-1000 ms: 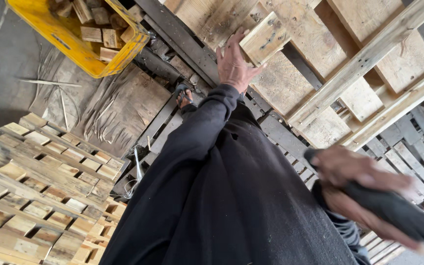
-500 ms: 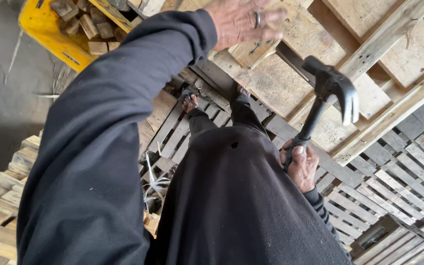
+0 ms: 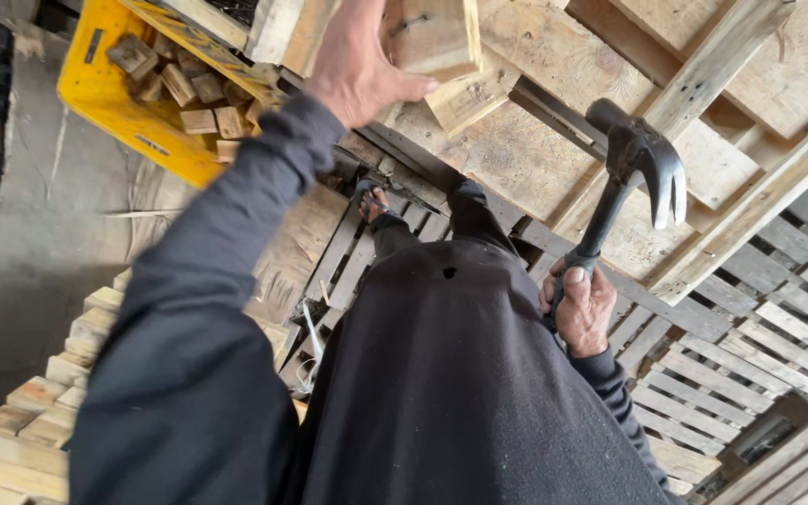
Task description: The person repeatedly hammers nails into small wooden blocks using a claw hammer. They pick up blocks from a yellow crate, place them on a wooden work surface, and drive nails into them one at a time.
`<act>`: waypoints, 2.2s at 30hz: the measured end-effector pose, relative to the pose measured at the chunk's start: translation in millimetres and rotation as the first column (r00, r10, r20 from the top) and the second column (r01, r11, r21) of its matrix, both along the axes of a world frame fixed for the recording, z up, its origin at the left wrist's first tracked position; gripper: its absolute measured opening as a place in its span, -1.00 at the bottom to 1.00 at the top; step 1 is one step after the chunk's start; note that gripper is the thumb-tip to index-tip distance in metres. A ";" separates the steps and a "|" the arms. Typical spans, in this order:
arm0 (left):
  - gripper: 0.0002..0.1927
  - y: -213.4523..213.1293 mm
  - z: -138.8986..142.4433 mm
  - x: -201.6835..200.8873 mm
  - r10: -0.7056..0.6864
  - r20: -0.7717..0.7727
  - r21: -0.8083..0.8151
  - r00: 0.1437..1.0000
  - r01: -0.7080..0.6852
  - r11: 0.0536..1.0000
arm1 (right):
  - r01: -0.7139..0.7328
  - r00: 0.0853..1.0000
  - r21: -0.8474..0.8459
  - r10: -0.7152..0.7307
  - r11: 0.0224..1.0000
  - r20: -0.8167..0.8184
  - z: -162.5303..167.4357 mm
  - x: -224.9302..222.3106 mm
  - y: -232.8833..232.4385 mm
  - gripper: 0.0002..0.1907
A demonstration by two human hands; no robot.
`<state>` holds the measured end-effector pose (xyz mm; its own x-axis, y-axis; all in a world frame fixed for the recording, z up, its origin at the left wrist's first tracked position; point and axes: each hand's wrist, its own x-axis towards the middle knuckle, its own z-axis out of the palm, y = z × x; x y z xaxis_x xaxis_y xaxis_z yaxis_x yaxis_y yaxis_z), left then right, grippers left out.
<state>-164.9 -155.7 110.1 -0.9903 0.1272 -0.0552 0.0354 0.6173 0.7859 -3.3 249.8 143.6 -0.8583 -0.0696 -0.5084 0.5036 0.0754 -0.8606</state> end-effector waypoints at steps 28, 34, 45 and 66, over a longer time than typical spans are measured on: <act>-0.20 132.0 -99.5 35.8 0.417 0.016 -0.116 0.909 -0.412 0.904 | -0.628 0.659 0.578 0.751 0.521 0.039 99.4 -141.0 -62.0 -0.65; -0.13 133.8 -80.4 32.0 0.430 -0.023 -0.239 0.902 -0.423 0.874 | -0.618 0.751 0.418 0.657 0.666 0.065 163.9 -154.4 -59.4 -0.63; -0.26 129.3 -68.0 34.1 0.431 0.070 -0.101 0.900 -0.423 0.900 | -0.665 0.663 0.593 0.724 0.455 0.188 96.6 -156.6 -79.4 -0.56; -0.31 112.3 -55.7 43.7 0.453 0.122 -0.193 0.883 -0.427 0.884 | -0.456 0.888 0.292 0.406 0.841 0.217 33.3 -145.8 -25.8 -0.46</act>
<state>-121.3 -43.4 54.3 -0.9181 -0.3427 -0.1989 -0.3852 0.6543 0.6507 -149.1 224.0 176.9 -0.6976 -0.2244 -0.6804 0.4682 0.5760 -0.6700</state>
